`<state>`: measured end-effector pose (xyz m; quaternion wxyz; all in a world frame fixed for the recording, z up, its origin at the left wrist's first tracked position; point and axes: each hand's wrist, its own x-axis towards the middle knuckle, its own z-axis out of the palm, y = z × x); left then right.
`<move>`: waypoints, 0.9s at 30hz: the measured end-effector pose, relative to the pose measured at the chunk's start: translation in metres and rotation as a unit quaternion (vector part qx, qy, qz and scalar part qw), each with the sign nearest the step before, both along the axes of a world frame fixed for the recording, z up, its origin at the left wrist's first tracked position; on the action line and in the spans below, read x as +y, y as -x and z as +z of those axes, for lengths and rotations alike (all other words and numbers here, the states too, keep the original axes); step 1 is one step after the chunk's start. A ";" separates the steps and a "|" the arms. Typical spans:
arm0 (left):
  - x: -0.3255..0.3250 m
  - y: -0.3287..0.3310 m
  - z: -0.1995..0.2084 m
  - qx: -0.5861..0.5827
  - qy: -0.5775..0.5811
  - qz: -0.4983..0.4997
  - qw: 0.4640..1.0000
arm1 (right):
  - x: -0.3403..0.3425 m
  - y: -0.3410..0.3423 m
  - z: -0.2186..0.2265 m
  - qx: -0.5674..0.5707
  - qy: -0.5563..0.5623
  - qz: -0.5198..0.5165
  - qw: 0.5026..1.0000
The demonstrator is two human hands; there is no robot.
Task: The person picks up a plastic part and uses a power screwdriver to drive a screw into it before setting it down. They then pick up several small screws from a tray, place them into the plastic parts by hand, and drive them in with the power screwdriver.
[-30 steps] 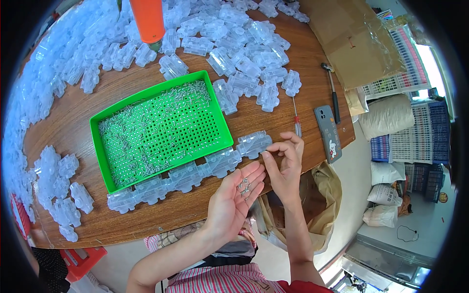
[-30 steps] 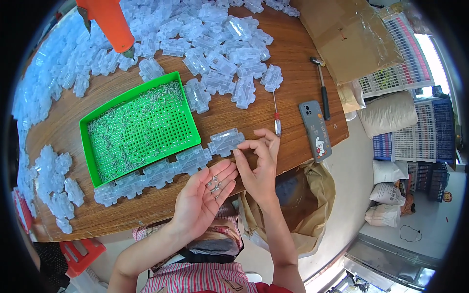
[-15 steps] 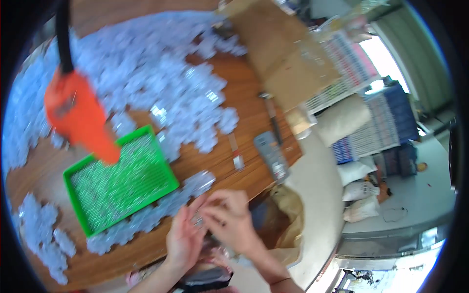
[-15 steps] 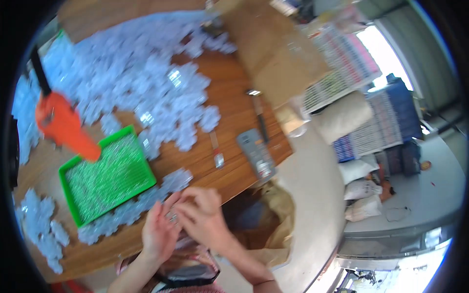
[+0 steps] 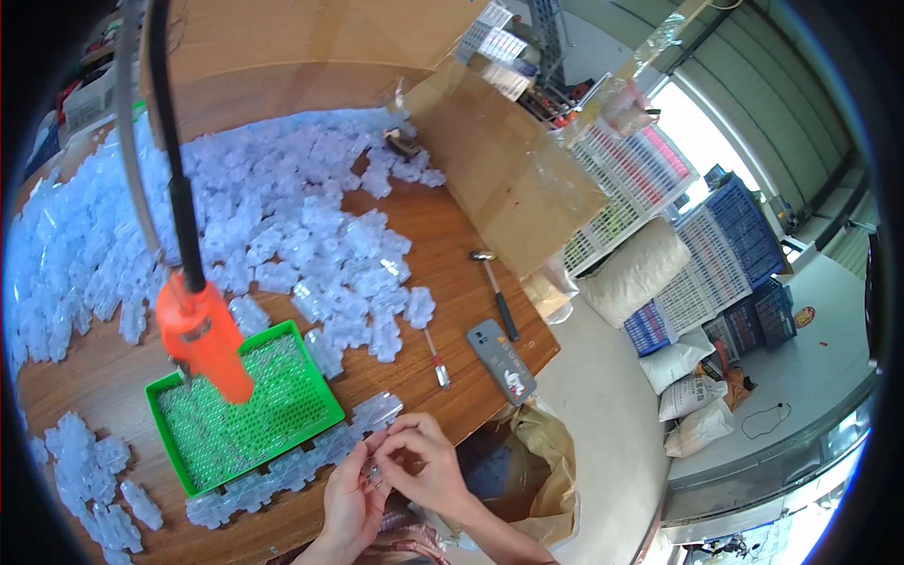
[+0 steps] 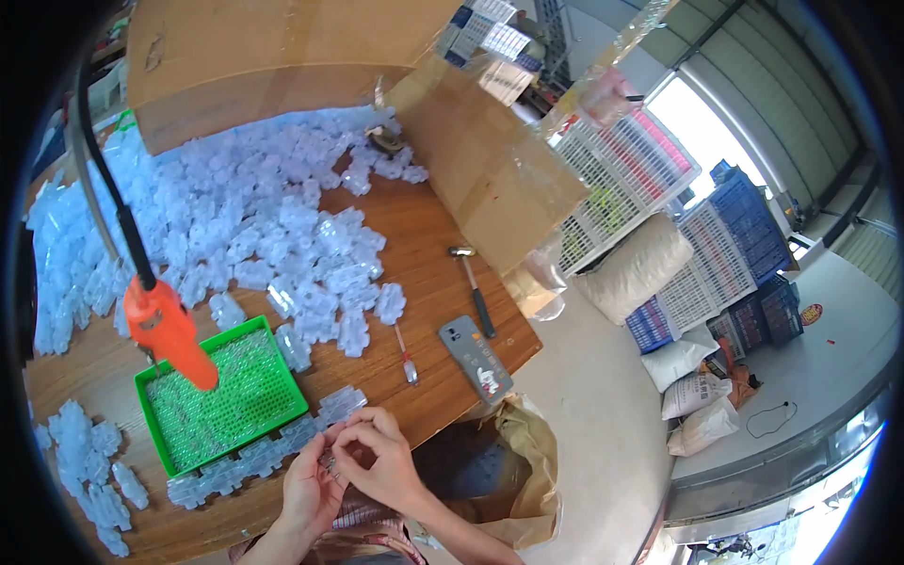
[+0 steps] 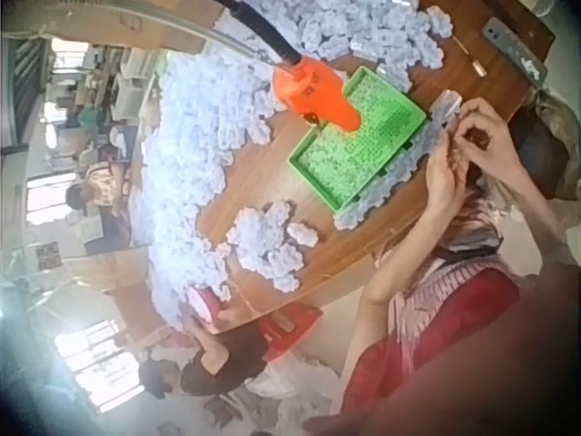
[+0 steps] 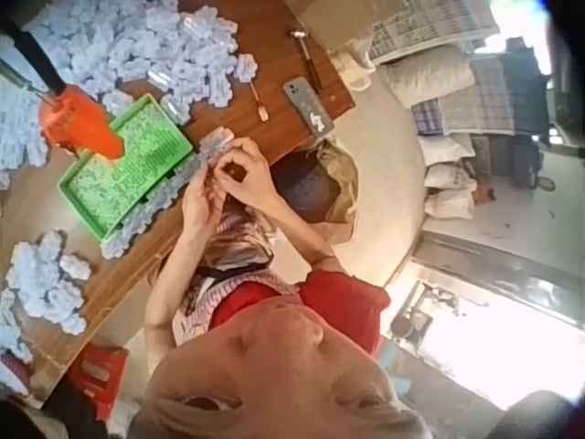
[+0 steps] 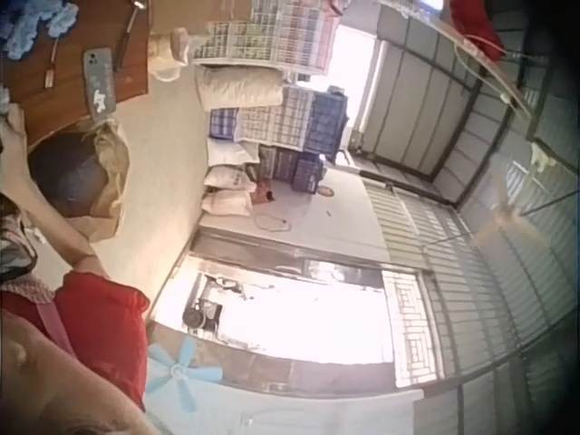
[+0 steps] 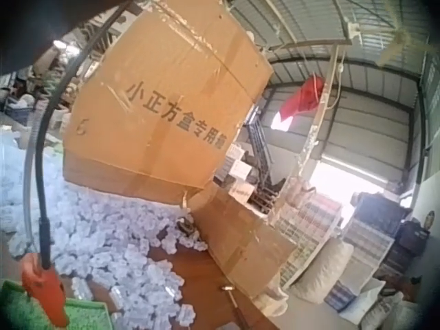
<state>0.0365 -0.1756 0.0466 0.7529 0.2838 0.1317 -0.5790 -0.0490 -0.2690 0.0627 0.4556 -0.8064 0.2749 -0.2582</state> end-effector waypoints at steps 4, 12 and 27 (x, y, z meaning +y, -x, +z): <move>0.000 -0.002 0.004 0.017 0.014 0.003 1.000 | -0.011 -0.004 0.012 0.006 0.077 -0.015 0.997; 0.002 -0.009 0.006 0.081 0.044 0.012 0.996 | -0.022 -0.010 -0.001 0.013 0.023 0.015 1.000; 0.022 -0.016 0.006 0.072 0.001 0.003 0.997 | -0.050 -0.028 -0.015 0.088 0.159 0.048 0.982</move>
